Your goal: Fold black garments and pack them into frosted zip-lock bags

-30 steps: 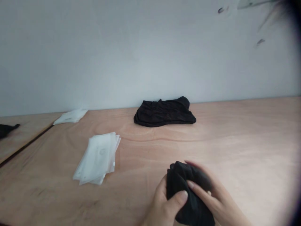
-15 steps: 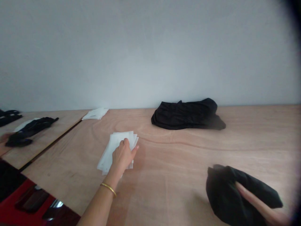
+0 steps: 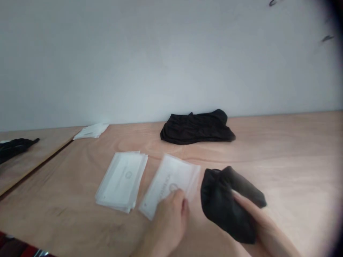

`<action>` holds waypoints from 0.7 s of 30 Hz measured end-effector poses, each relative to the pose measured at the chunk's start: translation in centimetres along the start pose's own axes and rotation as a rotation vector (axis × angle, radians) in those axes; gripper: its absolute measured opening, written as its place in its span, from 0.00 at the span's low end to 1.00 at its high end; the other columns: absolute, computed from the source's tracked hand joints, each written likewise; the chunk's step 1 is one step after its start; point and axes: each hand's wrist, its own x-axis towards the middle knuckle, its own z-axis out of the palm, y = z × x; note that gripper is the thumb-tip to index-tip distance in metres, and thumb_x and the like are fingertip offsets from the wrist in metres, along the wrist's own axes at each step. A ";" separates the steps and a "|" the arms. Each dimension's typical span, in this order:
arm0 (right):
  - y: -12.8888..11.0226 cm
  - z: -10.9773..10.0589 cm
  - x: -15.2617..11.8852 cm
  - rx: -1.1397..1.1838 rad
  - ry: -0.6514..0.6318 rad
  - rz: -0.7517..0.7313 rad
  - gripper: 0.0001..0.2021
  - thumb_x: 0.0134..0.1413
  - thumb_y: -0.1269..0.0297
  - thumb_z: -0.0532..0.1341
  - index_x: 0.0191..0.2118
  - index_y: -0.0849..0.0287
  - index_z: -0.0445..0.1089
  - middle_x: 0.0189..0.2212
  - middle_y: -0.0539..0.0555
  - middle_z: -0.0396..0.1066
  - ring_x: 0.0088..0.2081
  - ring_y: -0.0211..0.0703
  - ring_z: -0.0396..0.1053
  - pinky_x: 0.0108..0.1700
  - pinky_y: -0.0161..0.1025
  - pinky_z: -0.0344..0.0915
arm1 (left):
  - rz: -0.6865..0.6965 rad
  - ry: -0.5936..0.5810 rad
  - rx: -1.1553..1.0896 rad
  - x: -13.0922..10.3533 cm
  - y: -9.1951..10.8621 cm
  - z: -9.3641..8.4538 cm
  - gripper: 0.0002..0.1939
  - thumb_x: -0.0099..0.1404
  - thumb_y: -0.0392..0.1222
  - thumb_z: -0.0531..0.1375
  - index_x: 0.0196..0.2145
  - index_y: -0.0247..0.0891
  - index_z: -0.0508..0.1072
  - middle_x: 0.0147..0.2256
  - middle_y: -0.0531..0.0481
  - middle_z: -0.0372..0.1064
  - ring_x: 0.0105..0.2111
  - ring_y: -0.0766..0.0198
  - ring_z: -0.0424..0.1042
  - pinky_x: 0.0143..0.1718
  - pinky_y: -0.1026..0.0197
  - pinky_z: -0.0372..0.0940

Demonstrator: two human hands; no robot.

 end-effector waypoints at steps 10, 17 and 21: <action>1.2 0.0 -0.1 -0.785 -0.113 -0.322 0.10 0.48 0.62 0.64 0.38 0.59 0.72 0.33 0.52 0.77 0.38 0.48 0.74 0.38 0.38 0.70 | 0.130 0.282 -0.344 -0.9 2.6 2.8 0.12 0.68 0.35 0.44 0.27 0.43 0.54 0.23 0.54 0.59 0.24 0.64 0.64 0.25 0.65 0.57; -1.3 0.2 0.8 -1.154 -0.161 -0.357 0.05 0.42 0.72 0.57 0.27 0.59 0.71 0.26 0.49 0.75 0.32 0.46 0.72 0.33 0.36 0.66 | 0.370 0.379 -0.071 -2.1 3.8 4.6 0.11 0.66 0.32 0.43 0.28 0.43 0.55 0.23 0.54 0.62 0.22 0.63 0.66 0.24 0.61 0.52; -0.7 0.8 1.3 -0.866 -0.032 -0.313 0.14 0.47 0.67 0.57 0.40 0.61 0.74 0.35 0.53 0.77 0.41 0.50 0.73 0.45 0.42 0.68 | 0.378 0.433 0.052 -2.4 4.7 5.0 0.11 0.63 0.29 0.46 0.26 0.44 0.54 0.20 0.54 0.62 0.19 0.62 0.66 0.22 0.59 0.49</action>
